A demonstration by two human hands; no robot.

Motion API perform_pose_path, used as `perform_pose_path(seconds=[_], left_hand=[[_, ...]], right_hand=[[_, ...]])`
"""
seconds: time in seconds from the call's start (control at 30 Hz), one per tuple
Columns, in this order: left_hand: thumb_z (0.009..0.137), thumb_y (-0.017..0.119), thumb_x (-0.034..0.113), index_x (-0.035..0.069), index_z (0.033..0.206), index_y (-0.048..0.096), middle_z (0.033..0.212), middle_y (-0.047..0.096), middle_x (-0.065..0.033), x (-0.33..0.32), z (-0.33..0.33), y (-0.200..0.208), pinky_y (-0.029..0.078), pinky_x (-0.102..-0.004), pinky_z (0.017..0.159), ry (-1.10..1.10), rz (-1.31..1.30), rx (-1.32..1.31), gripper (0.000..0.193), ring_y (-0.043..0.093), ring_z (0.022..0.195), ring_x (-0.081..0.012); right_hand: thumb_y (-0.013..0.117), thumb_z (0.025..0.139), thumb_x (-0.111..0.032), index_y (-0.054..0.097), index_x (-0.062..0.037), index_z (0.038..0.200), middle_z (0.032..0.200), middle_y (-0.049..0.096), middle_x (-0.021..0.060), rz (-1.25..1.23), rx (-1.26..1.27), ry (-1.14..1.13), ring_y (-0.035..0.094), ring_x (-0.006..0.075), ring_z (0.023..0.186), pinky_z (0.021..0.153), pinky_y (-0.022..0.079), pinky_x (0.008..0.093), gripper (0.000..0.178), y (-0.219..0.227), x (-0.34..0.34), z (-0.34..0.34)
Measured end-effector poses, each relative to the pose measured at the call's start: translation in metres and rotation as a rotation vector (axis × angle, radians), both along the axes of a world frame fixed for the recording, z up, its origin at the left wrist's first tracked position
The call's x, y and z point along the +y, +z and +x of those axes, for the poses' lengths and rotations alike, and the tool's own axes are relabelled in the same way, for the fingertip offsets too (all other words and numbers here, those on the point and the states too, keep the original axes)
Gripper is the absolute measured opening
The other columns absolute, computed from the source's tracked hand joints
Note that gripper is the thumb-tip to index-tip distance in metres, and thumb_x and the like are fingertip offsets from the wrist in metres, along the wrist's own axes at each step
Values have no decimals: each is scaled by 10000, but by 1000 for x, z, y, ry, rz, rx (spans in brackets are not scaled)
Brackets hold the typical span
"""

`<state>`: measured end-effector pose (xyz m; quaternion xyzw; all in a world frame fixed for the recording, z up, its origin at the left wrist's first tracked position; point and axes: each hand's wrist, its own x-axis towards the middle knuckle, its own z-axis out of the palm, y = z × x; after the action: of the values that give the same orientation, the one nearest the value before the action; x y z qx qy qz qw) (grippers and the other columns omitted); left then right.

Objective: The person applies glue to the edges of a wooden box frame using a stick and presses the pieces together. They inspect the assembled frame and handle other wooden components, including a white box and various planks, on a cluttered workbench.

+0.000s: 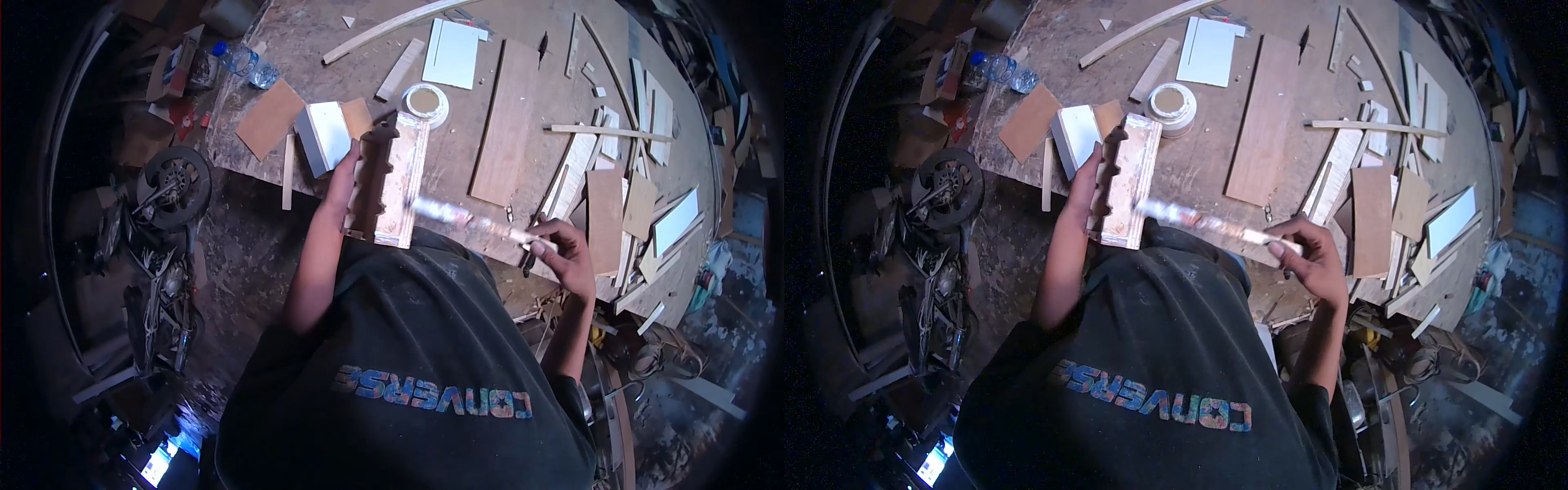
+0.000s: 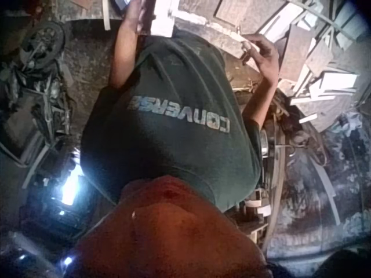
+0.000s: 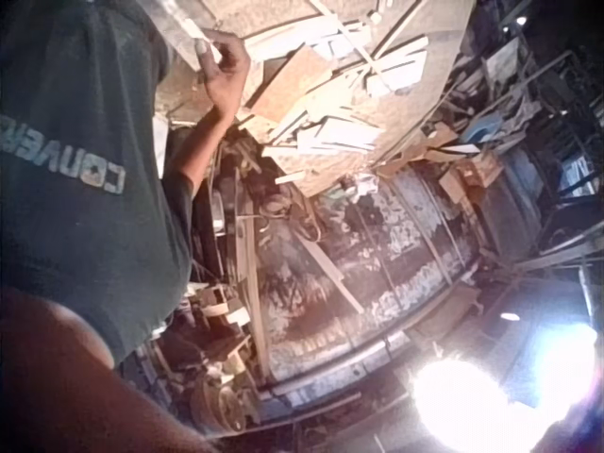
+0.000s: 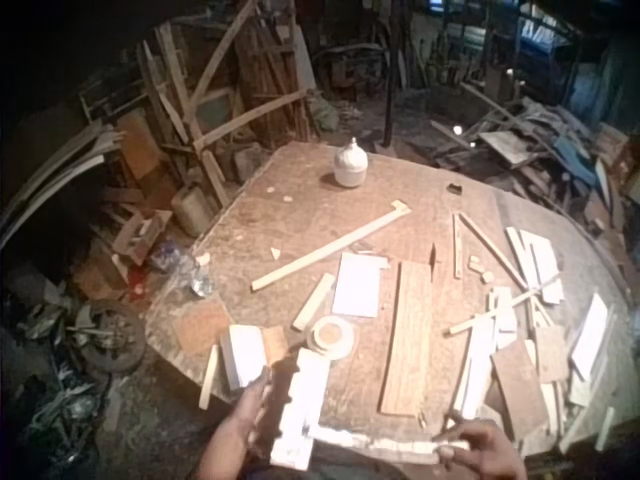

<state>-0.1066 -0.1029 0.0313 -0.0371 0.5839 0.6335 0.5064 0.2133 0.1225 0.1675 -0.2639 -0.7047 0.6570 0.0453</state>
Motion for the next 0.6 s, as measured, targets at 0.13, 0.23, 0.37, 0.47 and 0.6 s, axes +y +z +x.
perform_pose_path(seconds=[0.13, 0.23, 0.37, 0.47, 0.6], left_hand=[[1019, 403, 544, 41, 1369, 504, 1216, 627, -128, -4, -11, -19, 544, -356, 890, 85, 93, -20, 621, 648, 1058, -218], [1023, 405, 532, 33, 1381, 493, 1254, 615, -127, -12, -17, -1, 523, -355, 931, 146, 89, 32, 621, 633, 1095, -224], [1024, 431, 478, 32, 1389, 491, 1291, 596, -97, -33, -30, 3, 454, -352, 1012, 339, 86, 140, 579, 585, 1164, -216], [1032, 413, 433, 38, 1407, 444, 1324, 548, -99, -27, -21, 61, 414, -353, 1041, 434, 58, 287, 546, 541, 1205, -211], [1044, 380, 449, 49, 1392, 398, 1321, 514, -118, -33, -21, 73, 374, -356, 1071, 440, 91, 406, 530, 501, 1236, -209]], right_hand=[[658, 935, -84, 645, 8, 1100, 793, 582, -28, 52, -56, -217, 484, 37, 714, 612, 387, 199, 190, -9, 12, -15], [668, 940, -129, 645, 7, 1104, 743, 557, -32, 131, -182, -262, 440, 40, 651, 575, 371, 211, 214, -11, 21, -36], [680, 912, -205, 681, 19, 1076, 873, 720, 196, 511, -200, -117, 729, 246, 856, 737, 552, 337, 278, 6, 23, -83], [688, 890, -218, 697, 8, 1067, 839, 716, 213, 636, -218, -35, 729, 306, 845, 741, 557, 377, 287, 6, 31, -118], [712, 853, -224, 692, 19, 1030, 817, 711, 214, 895, -362, 163, 710, 347, 807, 712, 538, 407, 301, 24, 38, -170]])
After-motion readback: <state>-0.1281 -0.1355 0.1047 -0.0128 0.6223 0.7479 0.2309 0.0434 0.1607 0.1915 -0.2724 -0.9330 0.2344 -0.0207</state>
